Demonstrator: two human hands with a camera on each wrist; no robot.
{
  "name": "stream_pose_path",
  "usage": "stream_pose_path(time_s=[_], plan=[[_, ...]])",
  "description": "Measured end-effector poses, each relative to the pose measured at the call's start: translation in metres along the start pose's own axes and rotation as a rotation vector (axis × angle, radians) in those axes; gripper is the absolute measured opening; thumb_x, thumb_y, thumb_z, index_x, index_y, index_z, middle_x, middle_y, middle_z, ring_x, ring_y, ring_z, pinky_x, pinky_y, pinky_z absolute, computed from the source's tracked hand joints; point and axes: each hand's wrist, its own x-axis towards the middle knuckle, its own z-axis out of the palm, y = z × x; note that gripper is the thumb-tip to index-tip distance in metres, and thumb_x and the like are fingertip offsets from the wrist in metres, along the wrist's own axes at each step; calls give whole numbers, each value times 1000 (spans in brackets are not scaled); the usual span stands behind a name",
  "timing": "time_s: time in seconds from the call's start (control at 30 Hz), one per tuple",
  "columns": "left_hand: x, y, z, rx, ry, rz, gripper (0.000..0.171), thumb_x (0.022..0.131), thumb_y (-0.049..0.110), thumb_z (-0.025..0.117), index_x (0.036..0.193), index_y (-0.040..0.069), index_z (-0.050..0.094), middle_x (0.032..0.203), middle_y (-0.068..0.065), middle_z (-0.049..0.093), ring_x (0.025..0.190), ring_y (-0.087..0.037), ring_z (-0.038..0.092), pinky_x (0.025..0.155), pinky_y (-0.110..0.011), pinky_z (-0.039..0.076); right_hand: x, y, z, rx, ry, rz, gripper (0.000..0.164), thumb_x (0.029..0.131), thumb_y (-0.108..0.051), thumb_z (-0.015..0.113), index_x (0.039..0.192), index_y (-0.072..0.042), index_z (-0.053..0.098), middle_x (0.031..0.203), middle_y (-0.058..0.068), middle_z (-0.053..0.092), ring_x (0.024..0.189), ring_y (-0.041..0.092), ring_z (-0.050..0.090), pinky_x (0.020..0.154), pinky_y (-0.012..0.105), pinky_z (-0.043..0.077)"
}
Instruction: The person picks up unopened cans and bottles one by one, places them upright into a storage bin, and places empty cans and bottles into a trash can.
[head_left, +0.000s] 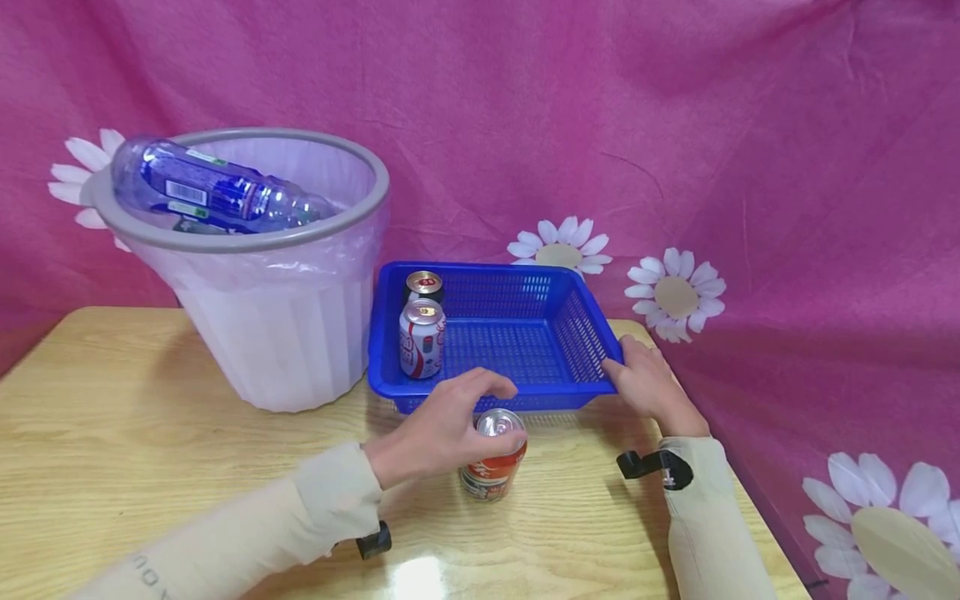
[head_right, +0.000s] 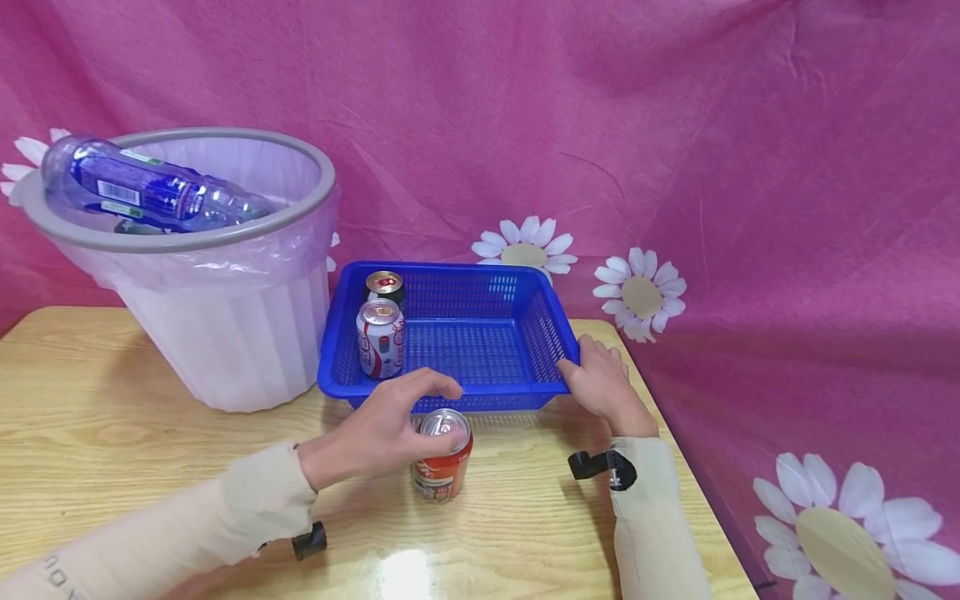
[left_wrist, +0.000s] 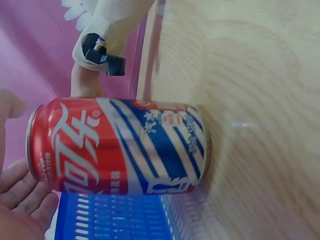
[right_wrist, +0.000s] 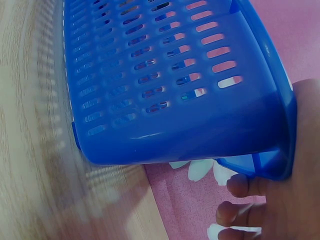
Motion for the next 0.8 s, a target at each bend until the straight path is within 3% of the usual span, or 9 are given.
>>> stream_pose_path(time_s=[0.23,0.43,0.63,0.8], plan=[[-2,0,8,-33,3,22,49,78,37,78,119,17,61,116,3,66,107,-11,64,83,-20,56,0,0,0,1,-7,6,26,96,-30,45,98,-4,51,86,14,55,89,31,49,74,36,34],[-4,-1,18,-41,29,47,50,75,36,80,116,15,61,110,3,66,98,-8,63,81,-18,55,0,0,0,5,-15,14,27,96,-30,44,100,-4,51,88,14,55,90,31,49,75,36,34],[-7,-2,26,-58,37,-16,49,75,37,81,116,19,61,104,7,65,91,-6,63,79,-18,54,0,0,-1,5,-15,10,26,96,-29,44,99,-4,50,87,14,56,90,32,49,75,37,35],[-8,-5,31,-146,27,-127,48,76,41,80,116,27,59,109,9,66,93,-8,64,77,-19,54,0,0,-1,10,-24,24,28,97,-30,43,103,-3,50,91,15,57,92,33,49,75,38,35]])
